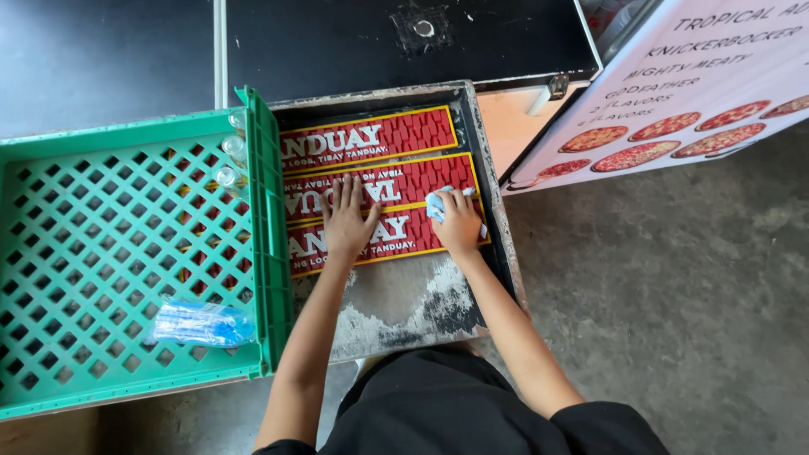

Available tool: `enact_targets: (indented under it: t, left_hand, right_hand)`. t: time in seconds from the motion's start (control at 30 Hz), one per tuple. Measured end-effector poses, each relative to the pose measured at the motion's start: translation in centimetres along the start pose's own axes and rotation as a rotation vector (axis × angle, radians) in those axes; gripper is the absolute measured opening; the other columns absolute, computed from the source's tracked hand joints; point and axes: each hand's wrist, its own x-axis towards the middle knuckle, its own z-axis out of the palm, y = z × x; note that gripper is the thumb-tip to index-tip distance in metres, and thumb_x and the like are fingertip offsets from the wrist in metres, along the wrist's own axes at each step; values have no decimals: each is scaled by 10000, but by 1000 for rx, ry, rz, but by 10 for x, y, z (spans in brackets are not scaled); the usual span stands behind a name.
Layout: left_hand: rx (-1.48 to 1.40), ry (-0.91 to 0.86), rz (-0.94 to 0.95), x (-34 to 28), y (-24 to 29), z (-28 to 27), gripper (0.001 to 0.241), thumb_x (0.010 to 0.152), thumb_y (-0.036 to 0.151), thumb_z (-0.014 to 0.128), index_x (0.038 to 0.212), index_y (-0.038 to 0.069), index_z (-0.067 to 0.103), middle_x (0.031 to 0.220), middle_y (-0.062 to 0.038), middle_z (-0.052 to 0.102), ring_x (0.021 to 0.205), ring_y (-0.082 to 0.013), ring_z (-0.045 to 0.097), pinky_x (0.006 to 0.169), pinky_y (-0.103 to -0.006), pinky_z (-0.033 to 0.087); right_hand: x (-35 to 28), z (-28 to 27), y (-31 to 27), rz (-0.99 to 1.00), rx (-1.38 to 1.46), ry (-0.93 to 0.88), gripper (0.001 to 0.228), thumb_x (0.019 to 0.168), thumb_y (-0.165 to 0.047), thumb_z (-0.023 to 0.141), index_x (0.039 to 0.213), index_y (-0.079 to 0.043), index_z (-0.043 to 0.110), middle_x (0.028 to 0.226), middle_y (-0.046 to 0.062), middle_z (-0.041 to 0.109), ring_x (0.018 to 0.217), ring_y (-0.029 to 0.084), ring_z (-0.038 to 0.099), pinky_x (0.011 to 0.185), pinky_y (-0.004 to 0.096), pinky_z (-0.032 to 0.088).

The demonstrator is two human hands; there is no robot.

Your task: Cleaning a fire extinguisher and a bar counter using a cloth.

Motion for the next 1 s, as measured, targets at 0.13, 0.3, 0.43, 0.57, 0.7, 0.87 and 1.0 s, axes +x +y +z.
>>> enact_targets:
  t: [0.13, 0.3, 0.43, 0.57, 0.7, 0.87, 1.0]
  left_hand:
    - [-17, 45, 23, 19, -12, 18, 720, 1031, 661, 315, 1619, 246, 311, 1705, -18, 227, 1578, -247, 164, 1263, -564, 106]
    - [-65, 180, -54, 78, -25, 32, 658, 1024, 580, 440, 1602, 280, 350, 1669, -105, 289, 1555, -353, 169, 1200, -691, 127]
    - [-187, 257, -155, 93, -8, 38, 582, 971, 515, 536, 1488, 255, 476, 1586, -149, 323, 1500, -434, 217, 1117, -744, 197]
    - [-112, 409, -106, 100, -9, 52, 536, 895, 472, 628, 1355, 212, 542, 1443, -166, 420, 1468, -455, 271, 1117, -699, 239]
    - [-96, 461, -148, 109, -5, 70, 606, 810, 540, 690, 1285, 198, 534, 1382, -152, 452, 1462, -440, 296, 1146, -657, 254]
    - [-203, 412, -100, 95, 11, 58, 618, 798, 482, 708, 1307, 177, 535, 1421, -185, 438, 1467, -462, 298, 1193, -651, 165]
    - [-235, 305, -103, 90, 16, 51, 658, 797, 518, 669, 1348, 194, 509, 1481, -161, 396, 1509, -427, 239, 1222, -635, 127]
  right_hand:
    - [-1, -2, -1, 10, 27, -6, 522, 567, -283, 806, 1061, -323, 643, 993, -126, 609, 920, 151, 666, 693, 277, 587]
    - [5, -13, -5, 28, 90, 29, 469, 598, -258, 761, 1053, -309, 658, 984, -94, 615, 935, 175, 668, 721, 290, 583]
    - [6, -14, -6, 45, 89, 29, 457, 597, -246, 750, 1041, -314, 666, 967, -100, 618, 915, 170, 671, 718, 275, 580]
    - [8, -17, -8, 55, 78, 12, 466, 579, -245, 750, 1030, -321, 663, 963, -120, 608, 904, 141, 666, 717, 249, 569]
    - [10, -20, -11, 54, 55, 7, 460, 590, -241, 753, 1032, -323, 657, 956, -132, 600, 894, 131, 665, 713, 244, 567]
    - [11, -20, -11, 46, 61, 22, 430, 606, -248, 729, 1021, -330, 658, 941, -138, 594, 884, 127, 661, 697, 244, 561]
    - [7, -12, -9, 45, 56, 41, 434, 604, -258, 727, 1023, -340, 652, 943, -146, 592, 887, 122, 657, 695, 243, 561]
